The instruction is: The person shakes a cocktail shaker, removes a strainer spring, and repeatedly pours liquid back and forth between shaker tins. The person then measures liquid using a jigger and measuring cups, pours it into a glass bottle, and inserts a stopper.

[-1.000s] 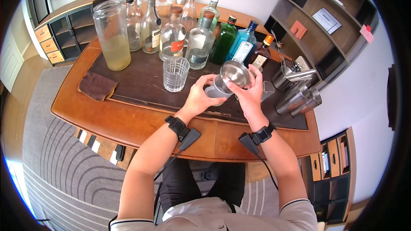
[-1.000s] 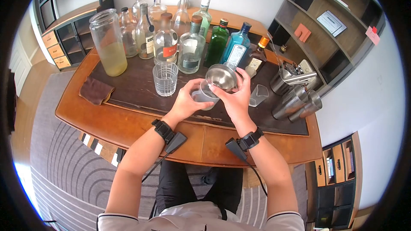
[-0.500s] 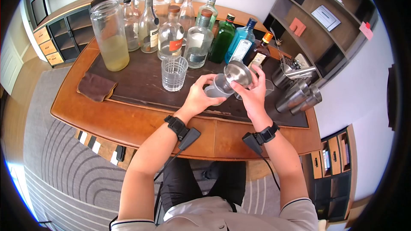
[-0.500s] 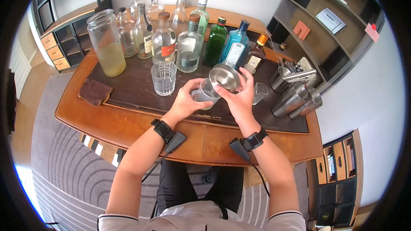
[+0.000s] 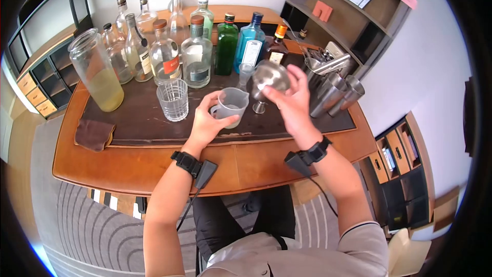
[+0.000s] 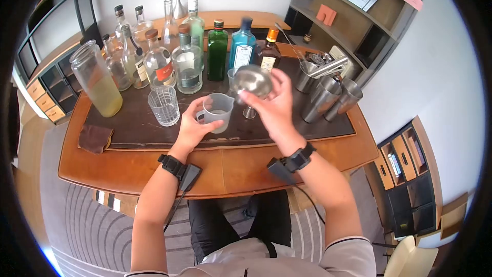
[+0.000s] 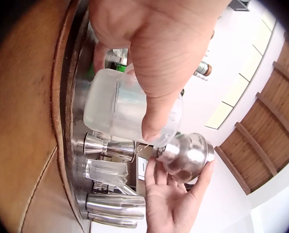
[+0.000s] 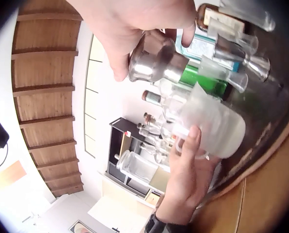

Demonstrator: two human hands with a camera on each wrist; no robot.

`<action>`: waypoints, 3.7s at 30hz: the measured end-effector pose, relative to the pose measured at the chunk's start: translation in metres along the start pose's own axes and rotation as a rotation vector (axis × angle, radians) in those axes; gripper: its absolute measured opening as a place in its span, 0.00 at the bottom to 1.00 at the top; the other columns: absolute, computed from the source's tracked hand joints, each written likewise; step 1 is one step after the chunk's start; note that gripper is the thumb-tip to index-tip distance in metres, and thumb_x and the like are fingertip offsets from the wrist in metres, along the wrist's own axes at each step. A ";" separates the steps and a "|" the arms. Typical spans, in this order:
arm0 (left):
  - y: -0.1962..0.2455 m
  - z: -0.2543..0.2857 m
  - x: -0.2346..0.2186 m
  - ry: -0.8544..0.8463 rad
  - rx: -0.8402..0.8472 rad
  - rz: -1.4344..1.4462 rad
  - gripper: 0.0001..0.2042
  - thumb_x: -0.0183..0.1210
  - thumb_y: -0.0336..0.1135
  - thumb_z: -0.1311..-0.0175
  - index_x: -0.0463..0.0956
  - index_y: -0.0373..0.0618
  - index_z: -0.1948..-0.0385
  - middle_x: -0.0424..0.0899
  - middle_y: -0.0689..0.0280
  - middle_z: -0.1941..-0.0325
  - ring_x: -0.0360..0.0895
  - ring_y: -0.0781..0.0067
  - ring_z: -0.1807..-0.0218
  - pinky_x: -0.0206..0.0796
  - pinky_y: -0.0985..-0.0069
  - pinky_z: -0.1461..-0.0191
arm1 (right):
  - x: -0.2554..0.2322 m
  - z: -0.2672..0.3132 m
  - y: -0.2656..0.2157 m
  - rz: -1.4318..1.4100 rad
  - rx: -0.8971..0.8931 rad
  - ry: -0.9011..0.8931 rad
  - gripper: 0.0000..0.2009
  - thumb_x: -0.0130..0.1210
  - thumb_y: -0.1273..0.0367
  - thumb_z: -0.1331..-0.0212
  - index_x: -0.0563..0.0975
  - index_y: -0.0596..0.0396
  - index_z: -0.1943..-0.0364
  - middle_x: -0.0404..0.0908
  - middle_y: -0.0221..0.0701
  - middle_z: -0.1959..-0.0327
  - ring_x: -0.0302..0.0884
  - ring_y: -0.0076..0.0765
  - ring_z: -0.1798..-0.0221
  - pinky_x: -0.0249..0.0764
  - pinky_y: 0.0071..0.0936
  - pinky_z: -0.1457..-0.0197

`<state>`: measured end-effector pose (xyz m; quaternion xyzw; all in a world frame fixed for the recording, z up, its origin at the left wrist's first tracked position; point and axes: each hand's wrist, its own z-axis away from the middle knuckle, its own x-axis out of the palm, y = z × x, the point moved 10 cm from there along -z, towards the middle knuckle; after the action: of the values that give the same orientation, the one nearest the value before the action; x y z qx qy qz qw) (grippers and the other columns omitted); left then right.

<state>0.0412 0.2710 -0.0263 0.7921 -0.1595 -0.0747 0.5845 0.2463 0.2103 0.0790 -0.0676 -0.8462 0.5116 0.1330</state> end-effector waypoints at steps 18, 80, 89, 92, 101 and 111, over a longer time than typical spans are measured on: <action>-0.004 0.000 0.000 -0.019 -0.034 -0.050 0.37 0.77 0.26 0.52 0.69 0.41 0.36 0.77 0.55 0.37 0.75 0.66 0.35 0.72 0.65 0.34 | -0.113 -0.030 -0.121 2.100 -0.913 -0.735 0.25 0.53 0.77 0.47 0.73 0.62 0.40 0.75 0.40 0.39 0.72 0.45 0.34 0.68 0.34 0.28; -0.008 0.001 0.002 -0.060 -0.048 -0.017 0.40 0.78 0.28 0.52 0.67 0.42 0.34 0.75 0.55 0.34 0.71 0.63 0.32 0.70 0.63 0.31 | -0.207 -0.106 -0.095 1.115 -0.184 0.077 0.55 0.77 0.57 0.55 0.53 0.67 0.27 0.61 0.56 0.28 0.62 0.52 0.25 0.60 0.38 0.24; -0.008 0.001 0.002 -0.061 -0.047 -0.064 0.39 0.78 0.27 0.52 0.67 0.41 0.34 0.74 0.56 0.34 0.70 0.63 0.31 0.70 0.62 0.31 | -0.207 -0.087 -0.054 1.154 -0.024 0.130 0.60 0.80 0.57 0.60 0.50 0.67 0.27 0.74 0.52 0.38 0.74 0.46 0.35 0.69 0.33 0.31; -0.006 0.001 0.004 -0.065 -0.065 -0.050 0.40 0.78 0.27 0.52 0.67 0.41 0.34 0.74 0.56 0.34 0.70 0.63 0.30 0.71 0.63 0.32 | -0.205 -0.079 -0.056 1.117 0.039 0.192 0.59 0.79 0.57 0.59 0.51 0.65 0.26 0.75 0.52 0.39 0.76 0.47 0.36 0.70 0.34 0.32; -0.006 0.002 0.003 -0.048 -0.040 -0.033 0.38 0.78 0.27 0.52 0.69 0.42 0.35 0.75 0.56 0.34 0.70 0.64 0.31 0.70 0.64 0.32 | -0.167 -0.084 -0.125 1.139 -0.459 0.201 0.53 0.78 0.57 0.55 0.56 0.66 0.29 0.65 0.55 0.30 0.64 0.51 0.27 0.60 0.38 0.24; -0.006 0.001 0.001 -0.043 -0.039 0.008 0.39 0.78 0.27 0.52 0.68 0.40 0.35 0.74 0.56 0.34 0.70 0.64 0.32 0.69 0.64 0.32 | 0.007 -0.064 -0.035 1.085 -0.492 -0.422 0.29 0.68 0.64 0.46 0.71 0.59 0.40 0.78 0.45 0.43 0.76 0.52 0.39 0.71 0.41 0.34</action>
<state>0.0432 0.2711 -0.0327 0.7780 -0.1738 -0.0927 0.5966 0.2592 0.2500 0.1387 -0.4133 -0.7924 0.2990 -0.3345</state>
